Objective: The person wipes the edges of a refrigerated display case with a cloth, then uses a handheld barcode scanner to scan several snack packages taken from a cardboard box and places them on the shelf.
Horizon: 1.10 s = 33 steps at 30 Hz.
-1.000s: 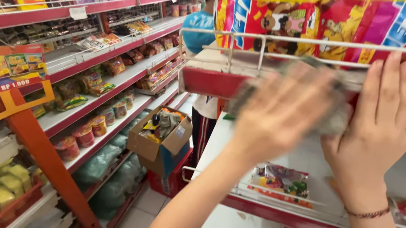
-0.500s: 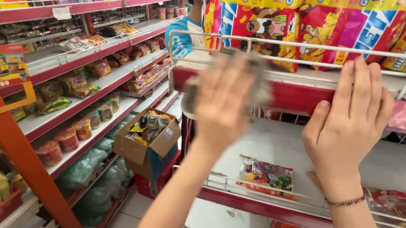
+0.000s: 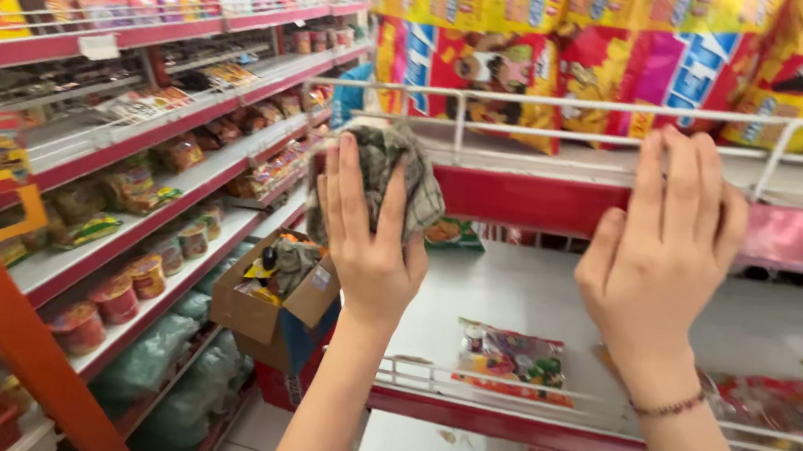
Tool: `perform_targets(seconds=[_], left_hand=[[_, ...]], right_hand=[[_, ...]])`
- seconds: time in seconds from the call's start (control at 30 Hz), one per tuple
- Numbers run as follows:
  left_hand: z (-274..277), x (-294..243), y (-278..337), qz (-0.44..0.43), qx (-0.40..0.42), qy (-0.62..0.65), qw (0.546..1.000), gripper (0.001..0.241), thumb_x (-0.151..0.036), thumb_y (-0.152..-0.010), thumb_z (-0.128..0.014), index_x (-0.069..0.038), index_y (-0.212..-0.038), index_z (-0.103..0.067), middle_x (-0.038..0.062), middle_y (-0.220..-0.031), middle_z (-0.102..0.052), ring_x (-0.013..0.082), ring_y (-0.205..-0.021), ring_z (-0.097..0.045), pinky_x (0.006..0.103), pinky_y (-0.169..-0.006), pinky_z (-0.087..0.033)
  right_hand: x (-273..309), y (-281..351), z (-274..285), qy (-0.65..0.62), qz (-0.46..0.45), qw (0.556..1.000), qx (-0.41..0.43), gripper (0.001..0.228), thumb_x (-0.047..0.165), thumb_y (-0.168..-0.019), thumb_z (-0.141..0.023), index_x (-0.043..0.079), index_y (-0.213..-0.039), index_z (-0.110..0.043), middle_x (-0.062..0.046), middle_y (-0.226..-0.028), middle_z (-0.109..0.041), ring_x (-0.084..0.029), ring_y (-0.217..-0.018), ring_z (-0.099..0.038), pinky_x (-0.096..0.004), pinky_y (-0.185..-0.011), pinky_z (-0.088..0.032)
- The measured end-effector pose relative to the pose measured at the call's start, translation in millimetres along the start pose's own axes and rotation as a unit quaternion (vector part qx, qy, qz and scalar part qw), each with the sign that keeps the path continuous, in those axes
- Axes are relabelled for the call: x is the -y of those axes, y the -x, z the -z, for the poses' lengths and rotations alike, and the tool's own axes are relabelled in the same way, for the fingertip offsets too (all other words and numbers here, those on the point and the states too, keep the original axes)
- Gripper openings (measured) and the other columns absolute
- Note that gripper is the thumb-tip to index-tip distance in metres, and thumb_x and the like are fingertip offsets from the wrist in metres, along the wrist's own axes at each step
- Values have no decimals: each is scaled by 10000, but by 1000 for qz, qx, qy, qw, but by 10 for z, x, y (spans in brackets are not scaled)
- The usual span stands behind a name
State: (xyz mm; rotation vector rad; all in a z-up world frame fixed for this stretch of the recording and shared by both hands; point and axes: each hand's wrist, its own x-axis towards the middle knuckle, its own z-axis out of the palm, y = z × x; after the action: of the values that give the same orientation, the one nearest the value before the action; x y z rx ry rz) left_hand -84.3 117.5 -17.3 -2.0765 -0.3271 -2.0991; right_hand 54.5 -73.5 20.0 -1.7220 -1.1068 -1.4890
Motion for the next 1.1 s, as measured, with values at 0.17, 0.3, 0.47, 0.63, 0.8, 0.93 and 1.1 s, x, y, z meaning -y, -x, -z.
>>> perform_targets(seconds=[0.17, 0.3, 0.47, 0.63, 0.8, 0.93, 1.1], left_hand=[[-309, -550, 31, -78, 12, 33, 996, 378, -37, -944, -619, -46, -1313, -703, 172, -1515, -545, 418, -1466, -462, 541, -1258, -299], [-526, -1115, 3, -131, 33, 63, 989, 321, -61, -992, -599, -85, -1270, -758, 90, -1465, -616, 329, -1430, -528, 476, -1239, -324], [-801, -1849, 6, -174, 55, 106, 977, 300, -153, -1068, -604, -106, -1329, -745, 70, -1495, -600, 285, -1439, -530, 444, -1230, -321], [-1141, -2598, 8, -204, 69, 149, 965, 322, -144, -1076, -604, -93, -1369, -729, 73, -1516, -587, 278, -1457, -521, 413, -1224, -346], [-1484, -3344, 65, -215, 62, 126, 966, 353, -183, -1090, -574, -88, -1398, -719, 71, -1546, -557, 273, -1476, -492, 413, -1224, -359], [-1778, -4013, 118, -211, 48, 119, 969, 357, -205, -1115, -551, -84, -1412, -707, 67, -1564, -542, 269, -1494, -472, 407, -1236, -340], [-2129, -4856, 107, -223, 43, 110, 968, 396, -203, -1070, -538, -80, -1408, -702, 79, -1570, -536, 281, -1497, -463, 407, -1256, -300]], right_hand=[[-93, 80, 163, -226, -28, 974, -11, 588, -1, -1024, -523, -48, -1585, -352, -184, -1624, -452, -337, -1561, -400, -451, -1308, -269], [-330, 193, 405, -378, -65, 923, -14, 640, -53, -1030, -481, -15, -1633, -269, -213, -1620, -425, -358, -1549, -401, -427, -1321, -284], [-778, 332, 648, -319, -61, 945, -41, 549, 66, -1088, -504, -1, -1606, -336, -190, -1617, -450, -333, -1507, -429, -389, -1296, -319], [-1429, 516, 895, -218, -70, 972, -60, 537, 155, -1086, -498, -21, -1580, -387, -195, -1581, -484, -356, -1506, -468, -421, -1306, -345], [-2249, 712, 1162, -172, -79, 979, -69, 499, 147, -1117, -525, -7, -1573, -393, -171, -1605, -482, -332, -1526, -458, -402, -1269, -335], [-2884, 909, 1426, -154, -81, 982, -75, 521, 98, -1087, -548, 0, -1580, -408, -175, -1597, -484, -335, -1526, -447, -405, -1272, -330], [-3648, 1122, 1757, -119, -100, 984, -86, 560, 4, -1046, -573, 34, -1589, -440, -190, -1554, -501, -340, -1479, -485, -407, -1258, -384]])
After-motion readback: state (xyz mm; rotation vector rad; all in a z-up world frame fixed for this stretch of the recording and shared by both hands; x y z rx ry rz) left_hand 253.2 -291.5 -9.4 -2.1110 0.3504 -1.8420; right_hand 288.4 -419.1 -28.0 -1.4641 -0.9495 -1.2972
